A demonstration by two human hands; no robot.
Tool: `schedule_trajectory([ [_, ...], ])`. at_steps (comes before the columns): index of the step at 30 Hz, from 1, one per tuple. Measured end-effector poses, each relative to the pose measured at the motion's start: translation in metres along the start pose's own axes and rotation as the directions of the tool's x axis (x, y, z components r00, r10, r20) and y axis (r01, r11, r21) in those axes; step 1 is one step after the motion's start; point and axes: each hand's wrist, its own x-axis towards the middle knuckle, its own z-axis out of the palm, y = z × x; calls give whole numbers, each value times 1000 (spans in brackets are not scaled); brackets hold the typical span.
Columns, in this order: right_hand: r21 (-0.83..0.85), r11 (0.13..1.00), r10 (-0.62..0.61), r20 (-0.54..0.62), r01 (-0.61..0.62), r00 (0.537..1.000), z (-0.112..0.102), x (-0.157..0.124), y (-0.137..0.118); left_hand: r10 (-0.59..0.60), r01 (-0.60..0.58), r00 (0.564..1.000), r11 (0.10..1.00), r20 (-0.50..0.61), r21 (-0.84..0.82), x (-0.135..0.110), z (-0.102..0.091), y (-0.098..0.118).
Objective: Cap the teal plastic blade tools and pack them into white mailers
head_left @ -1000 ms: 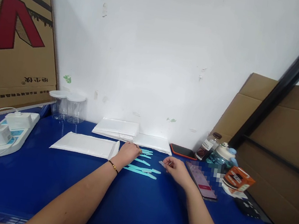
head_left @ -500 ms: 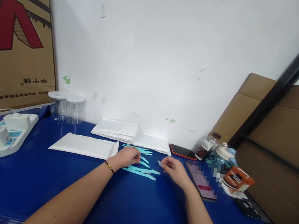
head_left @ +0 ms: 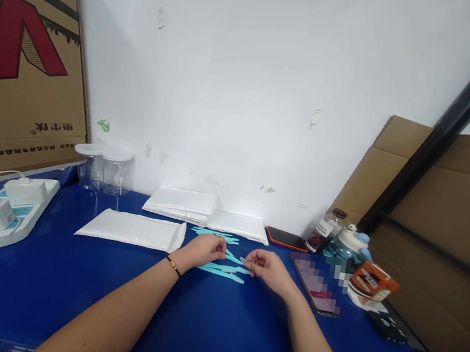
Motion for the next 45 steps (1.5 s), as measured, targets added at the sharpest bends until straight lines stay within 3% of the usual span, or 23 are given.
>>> schedule_trajectory([
  [8,27,1000,16,-26,-15,1000,-7,0,2,3,-2,1000,999,-19,45,0,-4,-3],
  [15,68,997,14,70,-19,997,9,-2,-10,24,-25,1000,999,13,33,0,3,6],
  [18,39,999,16,110,-21,994,4,-2,-8,35,-37,998,998,56,50,-1,6,10],
  [20,-51,999,13,6,-13,1000,-10,-2,0,34,-38,998,997,55,72,-1,5,9],
  [23,-284,957,-22,-277,-59,961,-34,-3,14,38,-19,996,977,-84,212,-2,-1,0],
  [25,-406,909,-50,-338,-97,940,-43,-2,21,23,30,988,945,-156,327,-1,-5,-8],
  [29,-551,833,-104,-247,-52,963,-31,4,25,-39,97,987,919,-156,381,1,-5,-17],
  [36,-797,603,-197,-128,17,972,-3,12,10,-100,135,986,947,-130,292,3,-3,-17],
  [42,-596,798,-169,-76,91,983,6,14,11,-114,129,990,968,-83,215,4,0,-13],
  [45,-566,817,-189,-83,110,978,9,14,11,-94,110,992,974,-85,199,3,0,-9],
])
